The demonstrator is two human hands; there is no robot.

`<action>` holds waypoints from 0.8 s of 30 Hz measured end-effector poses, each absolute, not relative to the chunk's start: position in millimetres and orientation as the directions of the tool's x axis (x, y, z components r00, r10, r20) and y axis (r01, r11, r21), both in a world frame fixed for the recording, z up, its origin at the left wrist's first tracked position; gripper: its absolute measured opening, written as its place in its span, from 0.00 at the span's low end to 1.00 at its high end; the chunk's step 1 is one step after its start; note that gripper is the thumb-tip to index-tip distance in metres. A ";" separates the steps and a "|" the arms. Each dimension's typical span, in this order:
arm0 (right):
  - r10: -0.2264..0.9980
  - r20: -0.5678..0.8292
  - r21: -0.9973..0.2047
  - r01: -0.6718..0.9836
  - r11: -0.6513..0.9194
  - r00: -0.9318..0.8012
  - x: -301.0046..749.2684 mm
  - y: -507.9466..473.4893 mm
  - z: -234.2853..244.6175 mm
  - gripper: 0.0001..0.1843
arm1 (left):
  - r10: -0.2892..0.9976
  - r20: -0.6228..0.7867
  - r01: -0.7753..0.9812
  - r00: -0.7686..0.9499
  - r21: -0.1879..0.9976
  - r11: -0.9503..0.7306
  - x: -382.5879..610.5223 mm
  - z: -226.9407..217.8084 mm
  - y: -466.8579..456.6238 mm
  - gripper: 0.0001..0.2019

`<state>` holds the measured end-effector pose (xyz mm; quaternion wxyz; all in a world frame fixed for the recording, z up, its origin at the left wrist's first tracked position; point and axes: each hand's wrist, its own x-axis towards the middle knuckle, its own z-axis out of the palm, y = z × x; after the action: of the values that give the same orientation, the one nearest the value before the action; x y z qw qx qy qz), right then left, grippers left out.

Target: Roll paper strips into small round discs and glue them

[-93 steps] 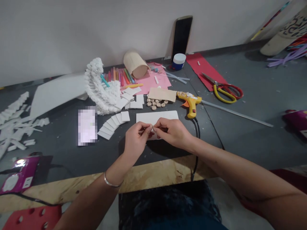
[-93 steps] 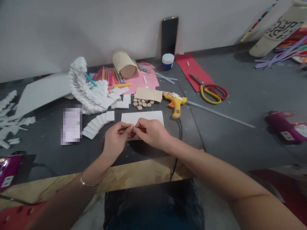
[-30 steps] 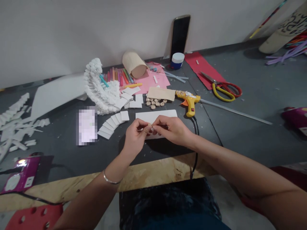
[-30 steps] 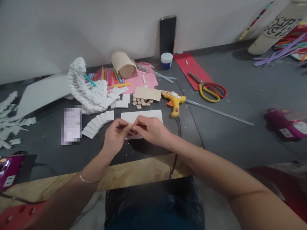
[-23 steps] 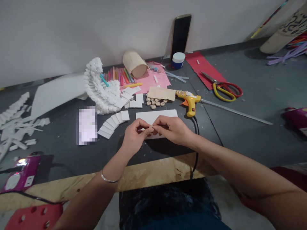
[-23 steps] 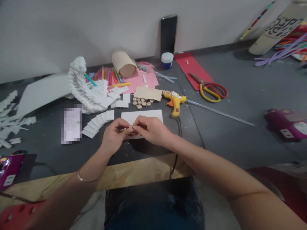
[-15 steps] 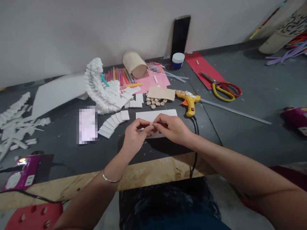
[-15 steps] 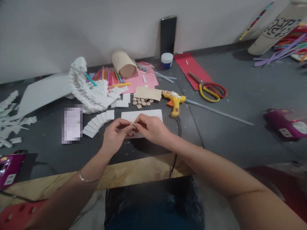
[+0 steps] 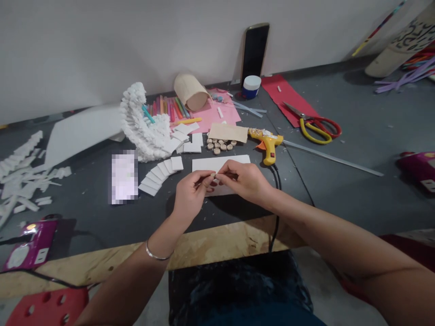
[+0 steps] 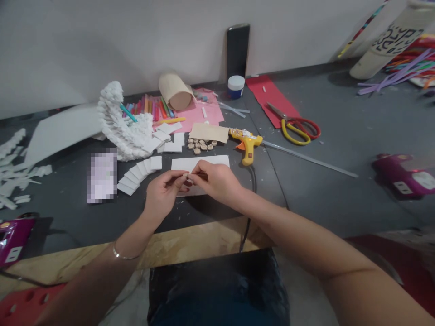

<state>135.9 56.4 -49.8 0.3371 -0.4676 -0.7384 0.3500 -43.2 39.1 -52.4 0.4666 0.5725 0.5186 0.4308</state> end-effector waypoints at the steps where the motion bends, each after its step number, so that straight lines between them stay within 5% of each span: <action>1: 0.928 0.168 -0.833 0.456 0.313 -0.332 136.5 56.6 -49.1 0.08 | 0.997 0.009 0.196 0.083 0.980 -0.025 -43.3 -52.8 39.1 0.14; 18: 0.867 0.225 -0.761 0.475 0.442 -0.445 137.1 54.8 -48.4 0.08 | 0.988 -0.116 0.026 0.101 0.993 0.114 -43.4 -56.7 40.3 0.15; 24: 0.891 0.230 -0.787 0.463 0.407 -0.391 134.9 54.5 -53.2 0.07 | 0.991 -0.057 0.080 0.120 0.996 0.048 -42.0 -57.0 41.4 0.14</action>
<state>134.9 54.5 -53.2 0.3331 -0.4400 -0.7696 0.3211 -42.0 41.4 -57.0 0.5231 0.5350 0.5004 0.4356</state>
